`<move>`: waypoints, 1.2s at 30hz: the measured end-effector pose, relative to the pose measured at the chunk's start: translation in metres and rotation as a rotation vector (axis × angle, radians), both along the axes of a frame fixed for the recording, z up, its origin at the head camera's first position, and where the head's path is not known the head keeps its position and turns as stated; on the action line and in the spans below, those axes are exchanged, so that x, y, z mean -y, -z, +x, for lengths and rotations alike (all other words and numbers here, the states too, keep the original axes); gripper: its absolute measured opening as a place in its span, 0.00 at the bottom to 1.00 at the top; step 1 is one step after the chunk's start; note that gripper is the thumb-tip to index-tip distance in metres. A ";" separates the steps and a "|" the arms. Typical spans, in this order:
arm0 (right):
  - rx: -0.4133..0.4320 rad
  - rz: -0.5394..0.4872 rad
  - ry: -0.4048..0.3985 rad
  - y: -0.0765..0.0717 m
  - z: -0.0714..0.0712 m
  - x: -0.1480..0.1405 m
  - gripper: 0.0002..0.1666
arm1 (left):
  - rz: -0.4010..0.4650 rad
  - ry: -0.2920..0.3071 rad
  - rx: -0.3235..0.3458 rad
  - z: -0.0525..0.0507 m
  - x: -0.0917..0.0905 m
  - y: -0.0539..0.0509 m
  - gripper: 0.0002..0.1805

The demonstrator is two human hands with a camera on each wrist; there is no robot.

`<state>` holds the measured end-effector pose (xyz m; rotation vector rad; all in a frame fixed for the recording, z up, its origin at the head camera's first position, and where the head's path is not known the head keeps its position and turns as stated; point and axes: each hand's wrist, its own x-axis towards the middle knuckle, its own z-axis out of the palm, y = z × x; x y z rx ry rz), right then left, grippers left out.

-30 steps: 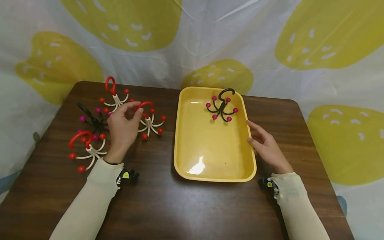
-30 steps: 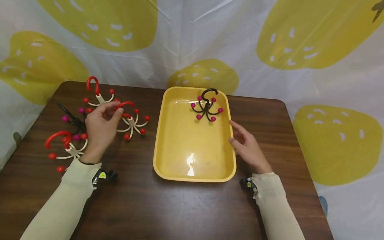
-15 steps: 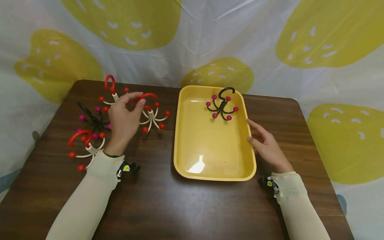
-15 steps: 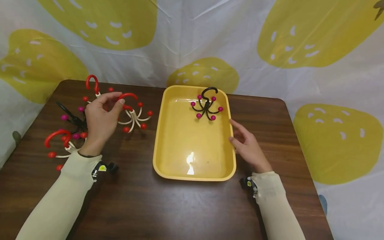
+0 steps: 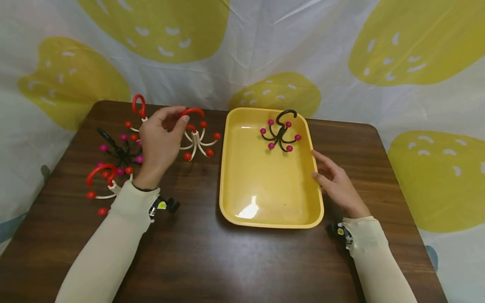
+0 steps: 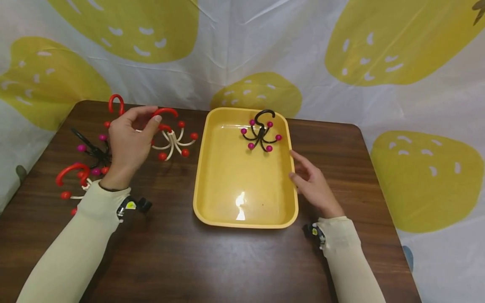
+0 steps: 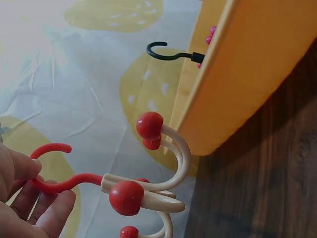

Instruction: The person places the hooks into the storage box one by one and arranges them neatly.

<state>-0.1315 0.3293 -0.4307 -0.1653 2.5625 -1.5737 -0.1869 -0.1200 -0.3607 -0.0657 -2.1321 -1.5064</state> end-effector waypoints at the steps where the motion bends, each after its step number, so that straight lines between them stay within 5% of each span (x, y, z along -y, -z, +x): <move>1: -0.001 0.000 -0.002 0.000 0.000 0.000 0.38 | 0.000 0.006 0.001 -0.001 -0.001 -0.001 0.10; 15: -0.015 0.012 -0.015 0.001 -0.001 -0.001 0.38 | 0.074 0.142 0.045 -0.010 -0.017 -0.029 0.12; 36: -0.003 -0.005 0.002 0.001 0.000 0.004 0.38 | 0.152 0.287 0.076 -0.035 -0.060 -0.040 0.13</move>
